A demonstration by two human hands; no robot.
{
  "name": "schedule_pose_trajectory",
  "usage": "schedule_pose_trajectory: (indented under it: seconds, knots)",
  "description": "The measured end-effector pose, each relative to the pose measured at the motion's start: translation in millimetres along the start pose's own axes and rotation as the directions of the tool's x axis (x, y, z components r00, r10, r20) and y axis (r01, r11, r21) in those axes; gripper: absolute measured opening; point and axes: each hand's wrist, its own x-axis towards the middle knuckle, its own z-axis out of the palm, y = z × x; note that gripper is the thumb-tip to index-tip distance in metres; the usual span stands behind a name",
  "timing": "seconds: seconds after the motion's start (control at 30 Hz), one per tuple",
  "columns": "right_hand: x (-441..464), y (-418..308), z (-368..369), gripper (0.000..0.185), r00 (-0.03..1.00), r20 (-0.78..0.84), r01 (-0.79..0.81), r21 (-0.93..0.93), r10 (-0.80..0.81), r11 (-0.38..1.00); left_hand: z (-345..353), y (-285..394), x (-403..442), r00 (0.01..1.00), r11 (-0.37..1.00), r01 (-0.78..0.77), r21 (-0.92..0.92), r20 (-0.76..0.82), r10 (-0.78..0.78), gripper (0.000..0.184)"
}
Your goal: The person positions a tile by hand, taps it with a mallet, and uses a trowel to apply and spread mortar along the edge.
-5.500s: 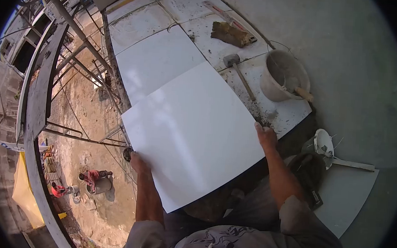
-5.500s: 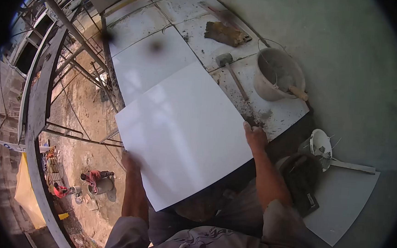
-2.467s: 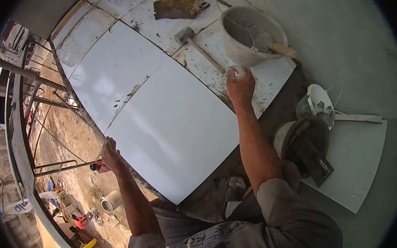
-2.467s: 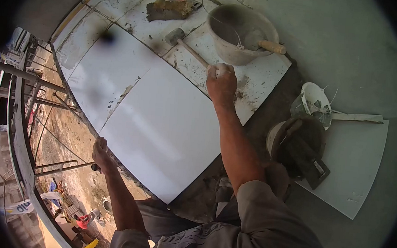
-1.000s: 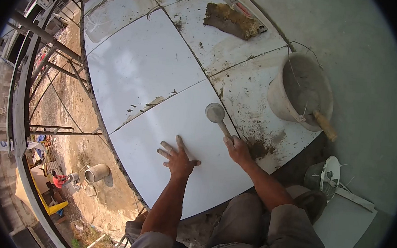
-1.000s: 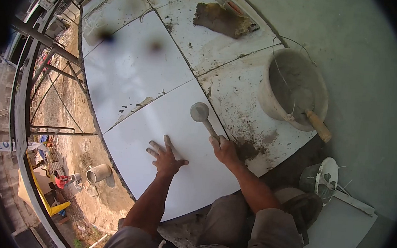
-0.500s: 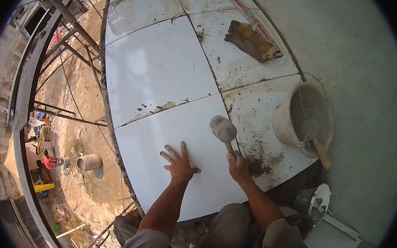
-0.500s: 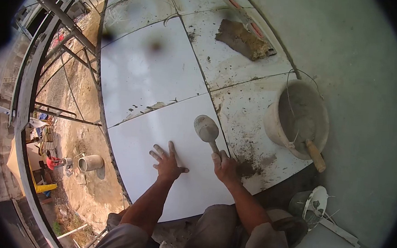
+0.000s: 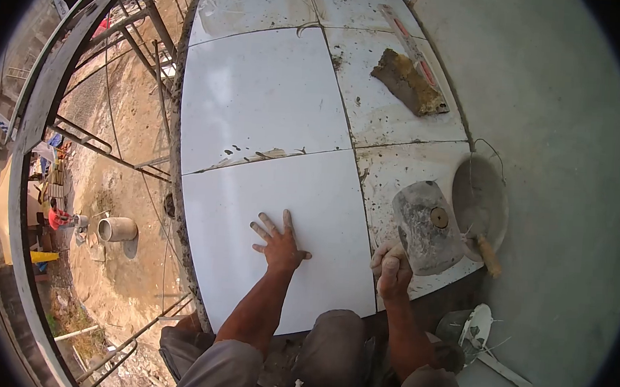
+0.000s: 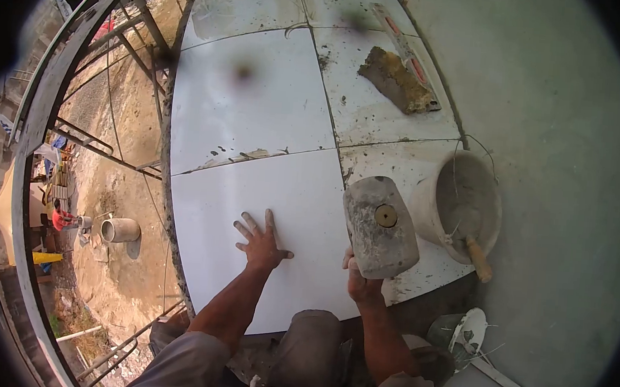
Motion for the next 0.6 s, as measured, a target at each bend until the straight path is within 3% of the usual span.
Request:
schedule_pose_trajectory:
  seconds: [0.03, 0.1, 0.13, 0.2, 0.27, 0.37, 0.4, 0.47, 0.5, 0.57, 0.6]
  knots:
    - [-20.3, 15.0, 0.0, 0.049, 0.996, 0.035, -0.077, -0.05, 0.078, 0.996, 1.8, 0.0, 0.5, 1.0, 1.0, -0.005, -0.005, -0.001, 0.005, 0.125]
    - [-88.1, 93.5, 1.4, 0.044, 0.983, -0.001, -0.167, -0.427, 0.185, 0.889, 5.6, -2.4, 1.1, 1.0, 1.0, -0.015, -0.013, -0.012, 0.015, 0.125]
    - [-101.8, 100.8, 2.1, 0.044, 0.982, -0.004, -0.171, -0.431, 0.187, 0.886, 6.6, -3.3, -0.6, 1.0, 1.0, -0.02, -0.012, -0.008, 0.02, 0.125]
    - [-110.1, 104.7, 6.4, 0.04, 0.843, 0.023, -0.416, -0.604, 0.537, 0.68, 4.3, -1.3, 0.5, 1.0, 1.0, -0.017, -0.019, -0.01, 0.017, 0.124]
    - [-88.3, 112.2, 6.9, 0.043, 0.891, -0.013, -0.372, -0.593, 0.454, 0.714, 0.6, 2.2, 8.7, 0.999, 0.999, -0.021, -0.03, -0.038, 0.02, 0.124]
    - [-40.0, 47.7, 3.7, 0.048, 0.853, -0.078, -0.512, -0.318, 0.516, 0.798, 8.2, -4.2, -4.8, 1.0, 0.999, -0.025, -0.02, 0.001, 0.025, 0.124]
    - [-21.8, 28.3, 0.4, 0.048, 0.863, -0.077, -0.495, -0.324, 0.499, 0.806, 3.5, -1.4, -0.1, 1.0, 1.0, -0.021, -0.021, -0.001, 0.021, 0.123]
    - [-3.8, -9.9, -4.9, 0.048, 0.896, -0.058, -0.443, -0.033, 0.441, 0.896, 2.4, -1.5, 1.1, 1.0, 0.999, -0.018, -0.037, -0.012, 0.018, 0.123]
    - [2.3, -26.4, -4.0, 0.048, 0.89, -0.052, -0.454, -0.032, 0.452, 0.89, 4.5, -3.2, -0.5, 1.0, 0.999, -0.022, -0.035, -0.017, 0.022, 0.122]
    - [13.0, -45.5, 1.2, 0.046, 0.993, -0.102, -0.044, 0.202, 0.066, 0.978, 3.7, -2.5, -2.4, 1.0, 0.999, -0.018, -0.027, -0.009, 0.017, 0.122]
    - [10.2, -36.2, 8.7, 0.046, 0.992, -0.105, -0.043, 0.205, 0.066, 0.978, 2.5, -0.8, -0.8, 1.0, 0.999, -0.016, -0.03, -0.011, 0.016, 0.121]
